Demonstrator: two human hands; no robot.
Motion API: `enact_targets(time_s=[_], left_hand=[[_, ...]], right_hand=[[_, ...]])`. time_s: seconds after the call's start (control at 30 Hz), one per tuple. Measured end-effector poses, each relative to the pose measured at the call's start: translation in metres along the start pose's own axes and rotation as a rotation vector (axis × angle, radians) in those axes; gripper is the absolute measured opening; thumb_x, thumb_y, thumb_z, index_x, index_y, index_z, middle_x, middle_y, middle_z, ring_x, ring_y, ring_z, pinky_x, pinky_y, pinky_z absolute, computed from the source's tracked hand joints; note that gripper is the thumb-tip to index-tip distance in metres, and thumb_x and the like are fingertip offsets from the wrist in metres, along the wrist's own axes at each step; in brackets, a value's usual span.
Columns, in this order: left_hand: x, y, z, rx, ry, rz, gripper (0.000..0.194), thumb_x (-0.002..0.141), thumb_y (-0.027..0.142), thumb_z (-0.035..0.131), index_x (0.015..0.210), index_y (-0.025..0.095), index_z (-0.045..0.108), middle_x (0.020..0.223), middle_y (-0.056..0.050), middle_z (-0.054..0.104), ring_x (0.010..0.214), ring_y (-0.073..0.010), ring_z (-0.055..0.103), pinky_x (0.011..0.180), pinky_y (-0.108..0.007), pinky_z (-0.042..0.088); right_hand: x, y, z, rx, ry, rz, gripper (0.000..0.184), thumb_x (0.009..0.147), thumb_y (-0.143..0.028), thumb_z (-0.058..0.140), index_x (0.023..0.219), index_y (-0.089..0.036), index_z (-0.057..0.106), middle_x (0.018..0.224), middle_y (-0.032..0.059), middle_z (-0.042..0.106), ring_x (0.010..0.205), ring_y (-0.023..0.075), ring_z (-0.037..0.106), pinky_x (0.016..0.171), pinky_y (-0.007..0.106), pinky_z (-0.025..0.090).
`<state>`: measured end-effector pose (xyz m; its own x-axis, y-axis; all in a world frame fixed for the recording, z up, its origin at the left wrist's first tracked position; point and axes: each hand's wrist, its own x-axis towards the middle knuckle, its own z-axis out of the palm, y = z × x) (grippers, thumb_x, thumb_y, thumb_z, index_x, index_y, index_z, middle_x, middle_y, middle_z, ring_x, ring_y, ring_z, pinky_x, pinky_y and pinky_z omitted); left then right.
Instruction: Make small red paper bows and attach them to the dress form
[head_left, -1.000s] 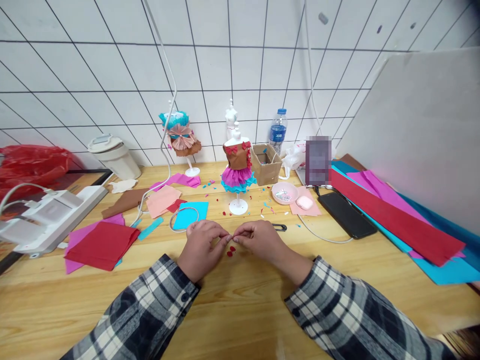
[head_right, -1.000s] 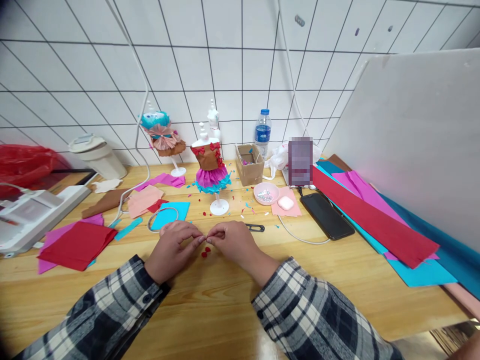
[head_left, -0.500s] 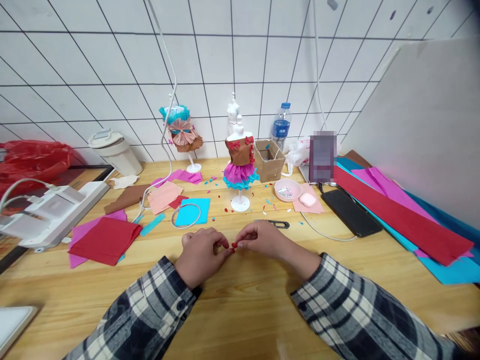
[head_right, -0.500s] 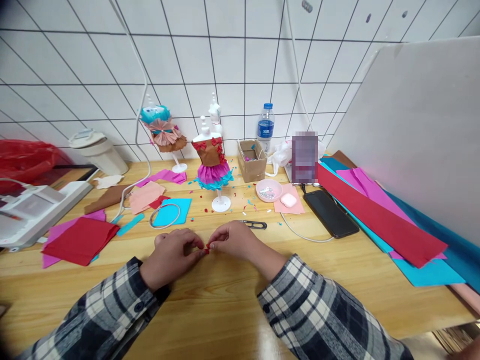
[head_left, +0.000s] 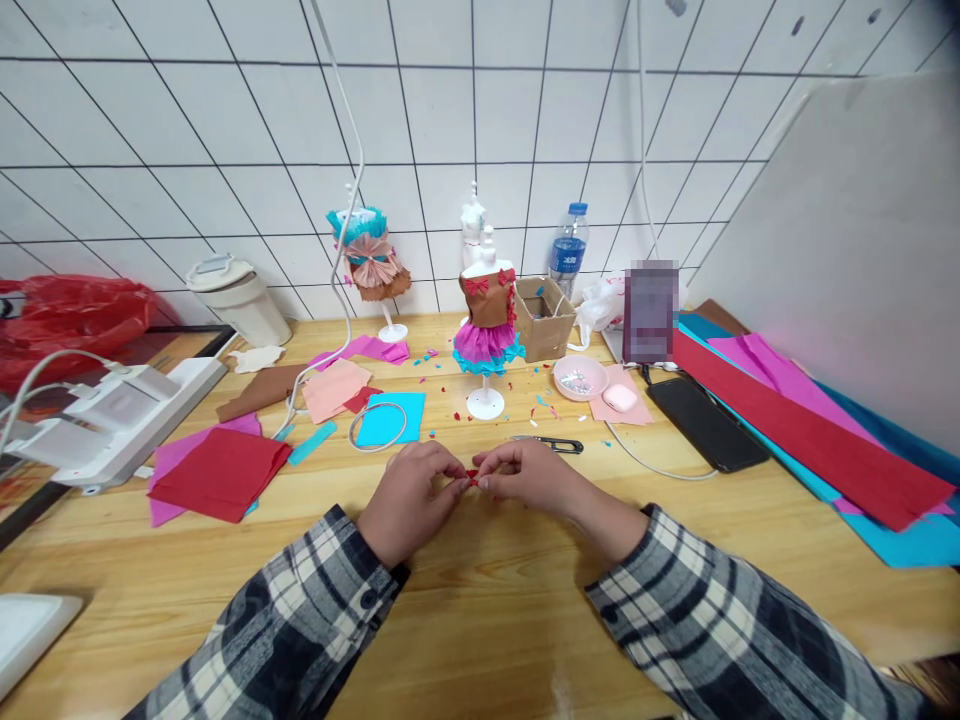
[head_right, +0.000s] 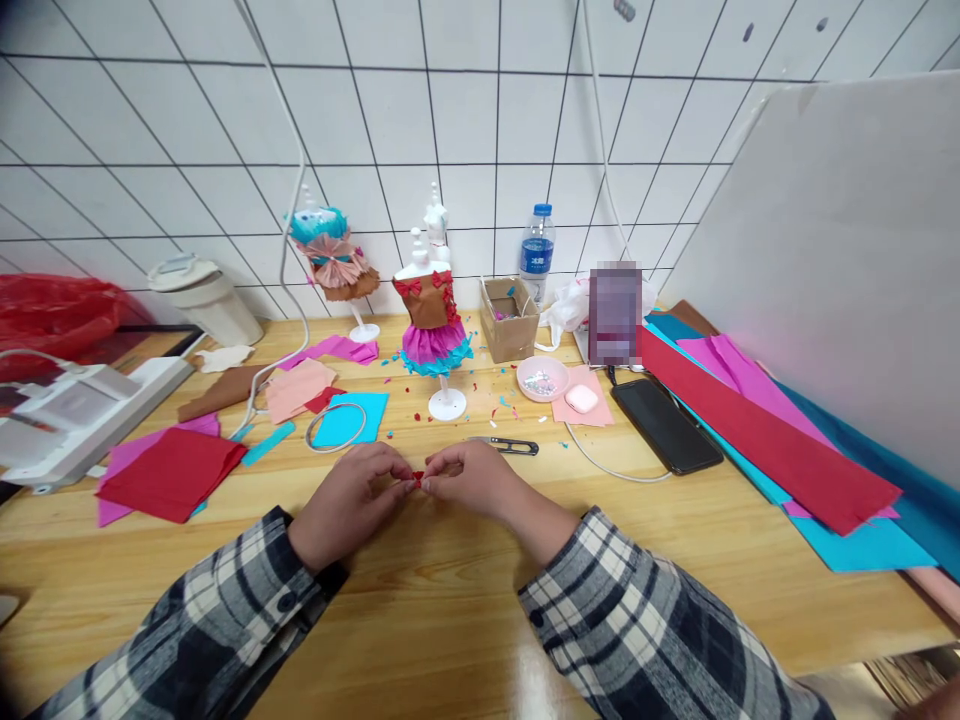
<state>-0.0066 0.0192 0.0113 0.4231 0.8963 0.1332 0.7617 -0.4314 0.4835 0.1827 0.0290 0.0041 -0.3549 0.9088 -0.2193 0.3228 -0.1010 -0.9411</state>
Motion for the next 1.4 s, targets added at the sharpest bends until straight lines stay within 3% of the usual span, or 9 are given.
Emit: enact_targets(time_s=[0.13, 0.23, 0.37, 0.53, 0.73, 0.93, 1.2, 1.33, 1.4], left_hand=[[-0.001, 0.002, -0.002, -0.001, -0.006, 0.012, 0.013, 0.082, 0.032, 0.058, 0.078, 0.022, 0.066, 0.084, -0.003, 0.067, 0.084, -0.0201, 0.057, 0.076, -0.033, 0.038], [-0.002, 0.006, -0.003, 0.014, -0.016, -0.004, 0.012, 0.081, 0.032, 0.059, 0.078, 0.023, 0.067, 0.084, -0.002, 0.067, 0.085, -0.0205, 0.058, 0.076, -0.035, 0.037], [-0.002, 0.007, -0.003, -0.018, -0.004, -0.028, 0.014, 0.079, 0.036, 0.061, 0.076, 0.023, 0.066, 0.083, -0.002, 0.067, 0.085, -0.0212, 0.058, 0.079, -0.037, 0.037], [-0.002, 0.006, -0.001, -0.356, 0.030, -0.187, 0.031, 0.078, 0.045, 0.060, 0.095, 0.019, 0.064, 0.087, -0.005, 0.067, 0.081, -0.0189, 0.059, 0.073, -0.032, 0.046], [-0.001, 0.007, -0.001, -0.533, 0.003, -0.261, 0.025, 0.076, 0.042, 0.061, 0.078, 0.018, 0.067, 0.083, -0.005, 0.070, 0.078, -0.0189, 0.062, 0.072, -0.031, 0.048], [0.000, 0.007, -0.004, -0.621, -0.008, -0.278, 0.028, 0.078, 0.044, 0.059, 0.081, 0.018, 0.069, 0.085, -0.005, 0.071, 0.081, -0.0197, 0.063, 0.076, -0.032, 0.049], [-0.001, 0.004, -0.002, -0.539, 0.030, -0.268, 0.024, 0.075, 0.041, 0.062, 0.077, 0.018, 0.067, 0.084, -0.005, 0.070, 0.082, -0.0201, 0.063, 0.077, -0.033, 0.049], [0.000, 0.004, -0.004, -0.435, 0.062, -0.233, 0.020, 0.075, 0.037, 0.061, 0.074, 0.018, 0.067, 0.084, -0.005, 0.069, 0.082, -0.0201, 0.063, 0.080, -0.035, 0.048], [0.000, 0.005, -0.005, -0.400, 0.076, -0.232, 0.019, 0.075, 0.036, 0.061, 0.074, 0.018, 0.066, 0.084, -0.005, 0.069, 0.083, -0.0205, 0.063, 0.081, -0.036, 0.048]], right_hand=[[0.000, 0.003, 0.000, 0.153, -0.026, 0.048, 0.013, 0.067, -0.024, 0.067, 0.075, -0.015, 0.071, 0.085, 0.0051, 0.071, 0.062, 0.0118, 0.059, 0.057, 0.023, 0.044], [0.000, 0.002, 0.000, 0.062, -0.016, 0.037, 0.012, 0.067, -0.022, 0.066, 0.075, -0.015, 0.072, 0.066, 0.0013, 0.067, 0.055, 0.0104, 0.055, 0.053, 0.021, 0.040], [-0.001, -0.003, -0.002, -0.030, 0.020, 0.014, 0.010, 0.067, -0.020, 0.065, 0.072, -0.014, 0.072, 0.057, -0.0008, 0.062, 0.052, 0.0097, 0.052, 0.048, 0.019, 0.036], [-0.002, -0.006, -0.002, -0.043, 0.128, -0.031, 0.016, 0.071, -0.028, 0.064, 0.076, -0.015, 0.073, 0.062, 0.0012, 0.065, 0.054, 0.0104, 0.053, 0.050, 0.020, 0.038], [-0.003, -0.007, 0.003, -0.006, 0.218, -0.083, 0.017, 0.071, -0.029, 0.065, 0.077, -0.015, 0.073, 0.065, 0.0021, 0.067, 0.058, 0.0120, 0.054, 0.052, 0.021, 0.040], [-0.005, -0.008, 0.008, 0.059, 0.231, -0.092, 0.015, 0.071, -0.029, 0.065, 0.076, -0.016, 0.072, 0.069, 0.0031, 0.069, 0.059, 0.0125, 0.056, 0.054, 0.022, 0.042], [-0.008, -0.012, 0.010, -0.014, 0.234, -0.133, 0.012, 0.073, -0.025, 0.064, 0.076, -0.016, 0.072, 0.071, 0.0031, 0.069, 0.061, 0.0134, 0.058, 0.058, 0.024, 0.043], [-0.008, -0.010, 0.006, -0.109, 0.251, -0.227, 0.005, 0.069, -0.022, 0.068, 0.071, -0.018, 0.072, 0.087, 0.0047, 0.068, 0.076, 0.0146, 0.059, 0.070, 0.025, 0.045], [-0.008, -0.008, 0.006, -0.108, 0.201, -0.189, 0.008, 0.069, -0.025, 0.069, 0.072, -0.018, 0.072, 0.079, 0.0032, 0.067, 0.068, 0.0128, 0.056, 0.064, 0.024, 0.044]])
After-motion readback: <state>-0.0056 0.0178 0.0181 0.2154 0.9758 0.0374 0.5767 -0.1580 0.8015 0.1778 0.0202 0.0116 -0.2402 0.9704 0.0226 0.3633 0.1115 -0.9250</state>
